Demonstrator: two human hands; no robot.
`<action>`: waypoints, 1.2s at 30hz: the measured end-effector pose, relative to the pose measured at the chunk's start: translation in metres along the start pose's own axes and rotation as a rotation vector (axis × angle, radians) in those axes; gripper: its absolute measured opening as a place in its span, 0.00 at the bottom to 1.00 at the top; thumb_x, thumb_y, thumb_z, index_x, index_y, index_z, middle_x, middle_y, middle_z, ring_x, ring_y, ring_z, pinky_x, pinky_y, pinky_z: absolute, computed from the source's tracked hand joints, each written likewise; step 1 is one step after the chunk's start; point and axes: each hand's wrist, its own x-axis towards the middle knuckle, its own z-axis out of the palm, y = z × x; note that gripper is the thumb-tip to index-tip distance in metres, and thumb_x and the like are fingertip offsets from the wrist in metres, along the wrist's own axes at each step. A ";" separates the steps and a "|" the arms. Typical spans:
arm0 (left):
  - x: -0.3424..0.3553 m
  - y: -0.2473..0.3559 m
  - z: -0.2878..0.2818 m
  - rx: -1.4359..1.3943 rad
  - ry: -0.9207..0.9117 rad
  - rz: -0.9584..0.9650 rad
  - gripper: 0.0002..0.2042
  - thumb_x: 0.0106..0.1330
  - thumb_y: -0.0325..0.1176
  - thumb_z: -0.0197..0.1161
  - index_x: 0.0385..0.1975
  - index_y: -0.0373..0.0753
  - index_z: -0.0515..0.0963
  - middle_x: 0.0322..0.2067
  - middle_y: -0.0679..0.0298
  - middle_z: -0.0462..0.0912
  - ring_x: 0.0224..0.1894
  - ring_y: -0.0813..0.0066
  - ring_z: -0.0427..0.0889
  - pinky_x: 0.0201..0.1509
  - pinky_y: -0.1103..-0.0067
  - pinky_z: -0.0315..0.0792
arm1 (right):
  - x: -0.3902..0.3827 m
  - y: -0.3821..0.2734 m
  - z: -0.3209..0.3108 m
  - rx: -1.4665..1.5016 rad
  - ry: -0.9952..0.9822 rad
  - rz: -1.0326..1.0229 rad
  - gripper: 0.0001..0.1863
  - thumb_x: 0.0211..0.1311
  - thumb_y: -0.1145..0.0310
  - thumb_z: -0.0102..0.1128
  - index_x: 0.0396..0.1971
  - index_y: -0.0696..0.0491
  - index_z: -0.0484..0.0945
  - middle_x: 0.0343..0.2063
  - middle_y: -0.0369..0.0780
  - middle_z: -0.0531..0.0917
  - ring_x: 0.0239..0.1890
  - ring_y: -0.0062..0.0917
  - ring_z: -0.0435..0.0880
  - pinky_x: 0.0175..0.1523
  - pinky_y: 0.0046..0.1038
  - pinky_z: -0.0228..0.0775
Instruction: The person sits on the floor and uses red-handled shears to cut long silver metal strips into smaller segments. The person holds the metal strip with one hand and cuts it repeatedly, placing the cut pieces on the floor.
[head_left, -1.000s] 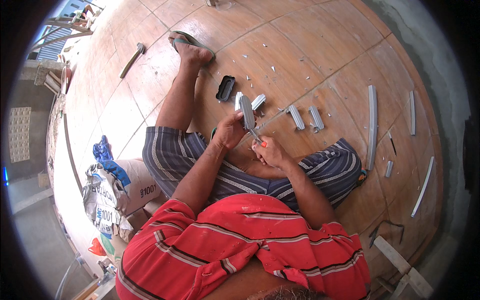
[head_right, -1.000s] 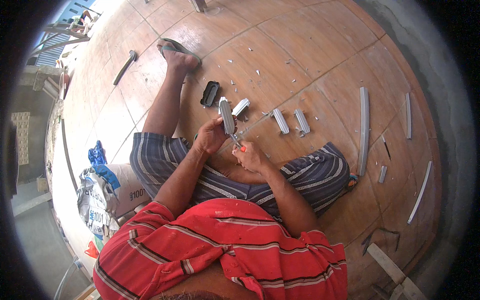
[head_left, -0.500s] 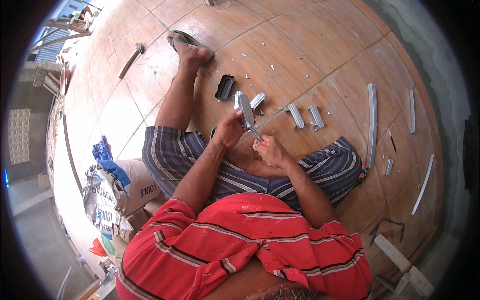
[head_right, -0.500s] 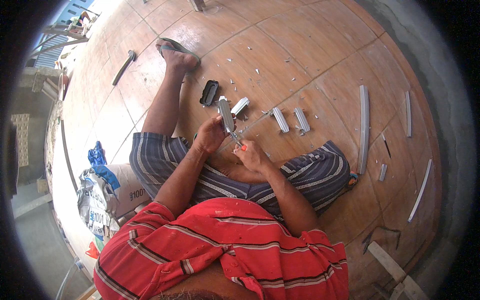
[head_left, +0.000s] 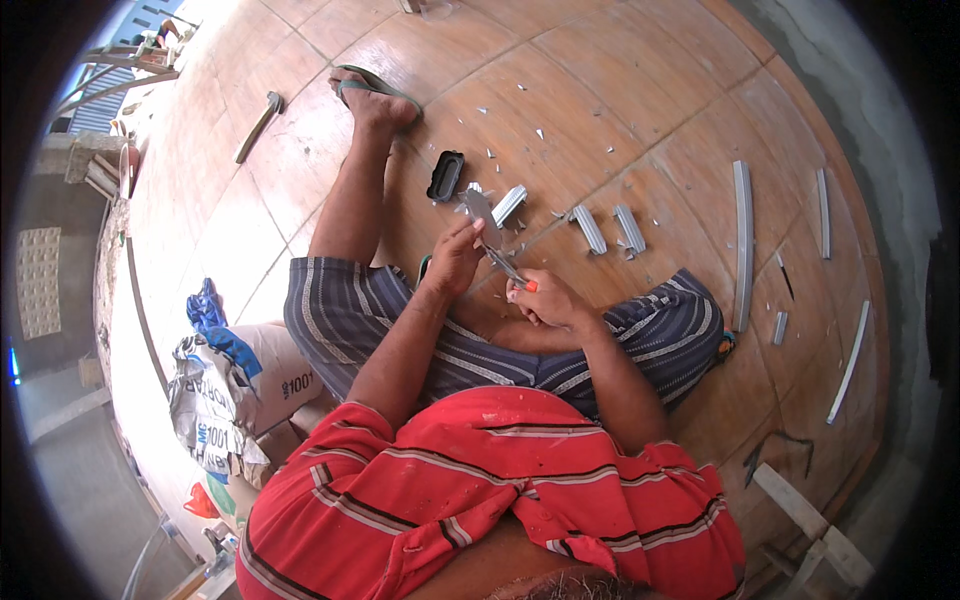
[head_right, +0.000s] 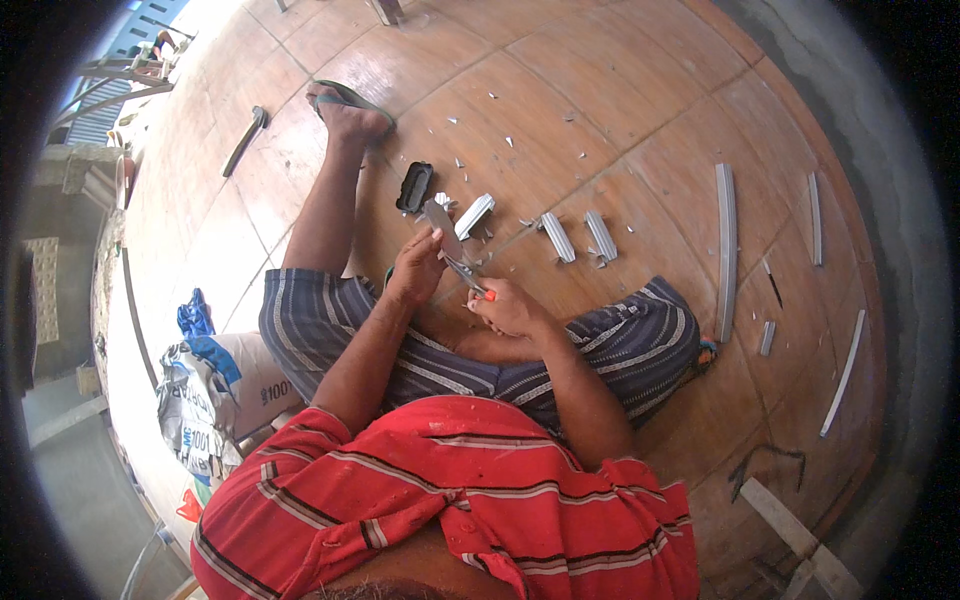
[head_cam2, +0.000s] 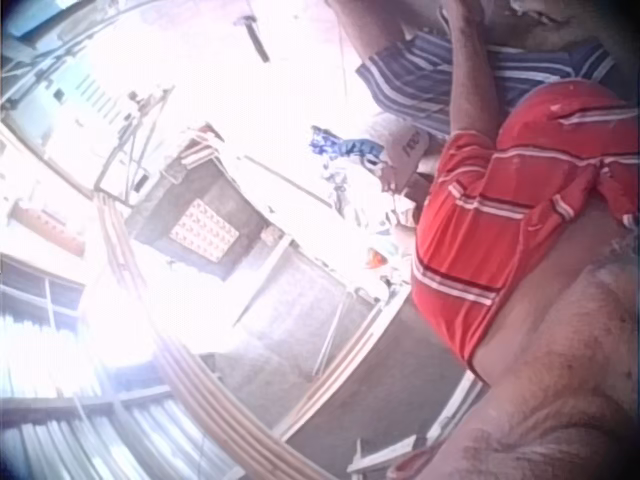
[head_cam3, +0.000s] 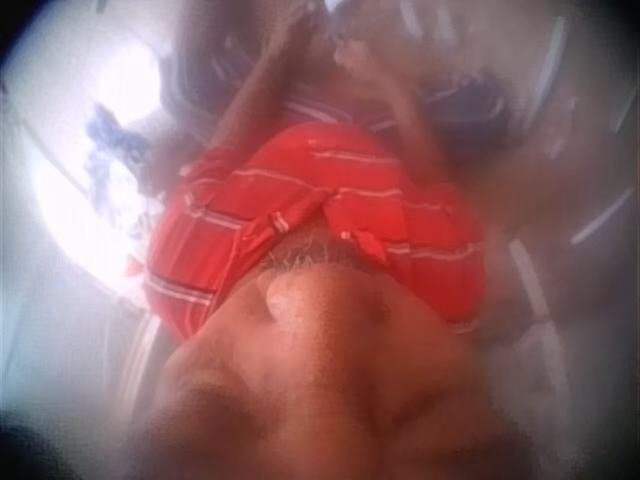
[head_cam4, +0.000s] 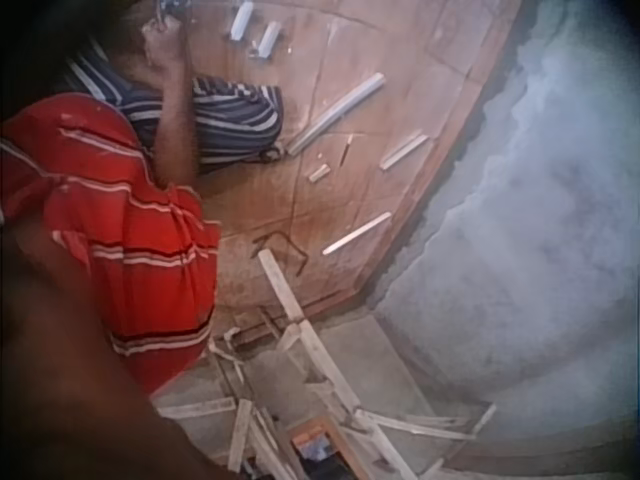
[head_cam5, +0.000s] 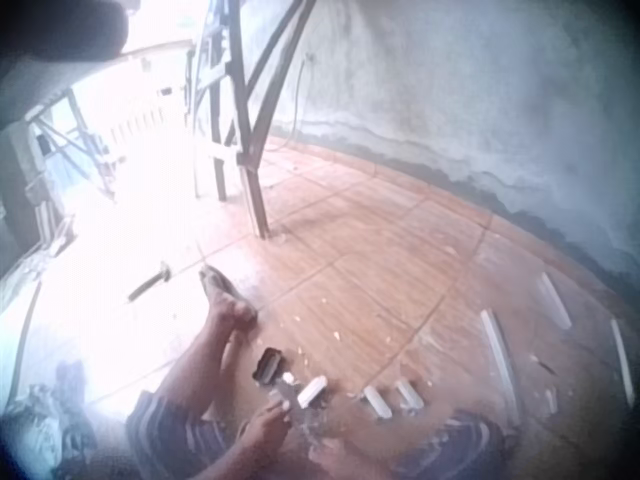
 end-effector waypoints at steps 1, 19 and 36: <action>-0.001 0.004 0.004 -0.051 0.009 -0.016 0.23 0.74 0.39 0.64 0.66 0.39 0.74 0.54 0.68 0.81 0.54 0.75 0.78 0.60 0.68 0.71 | -0.003 0.003 -0.003 0.077 -0.013 -0.082 0.09 0.71 0.65 0.61 0.41 0.56 0.80 0.24 0.37 0.81 0.24 0.19 0.81 0.30 0.25 0.72; -0.003 -0.009 0.011 0.012 0.141 0.141 0.15 0.67 0.26 0.70 0.52 0.36 0.77 0.46 0.63 0.83 0.47 0.68 0.85 0.54 0.72 0.79 | 0.014 0.016 -0.005 0.303 0.495 -0.311 0.07 0.72 0.67 0.61 0.40 0.54 0.78 0.19 0.32 0.76 0.16 0.15 0.73 0.21 0.21 0.67; -0.024 0.009 0.030 -0.133 0.217 0.030 0.37 0.65 0.22 0.68 0.70 0.53 0.56 0.52 0.57 0.79 0.50 0.60 0.83 0.59 0.62 0.77 | -0.028 0.026 0.013 -0.349 0.519 -0.409 0.12 0.68 0.63 0.62 0.41 0.57 0.79 0.33 0.56 0.86 0.42 0.57 0.85 0.44 0.48 0.77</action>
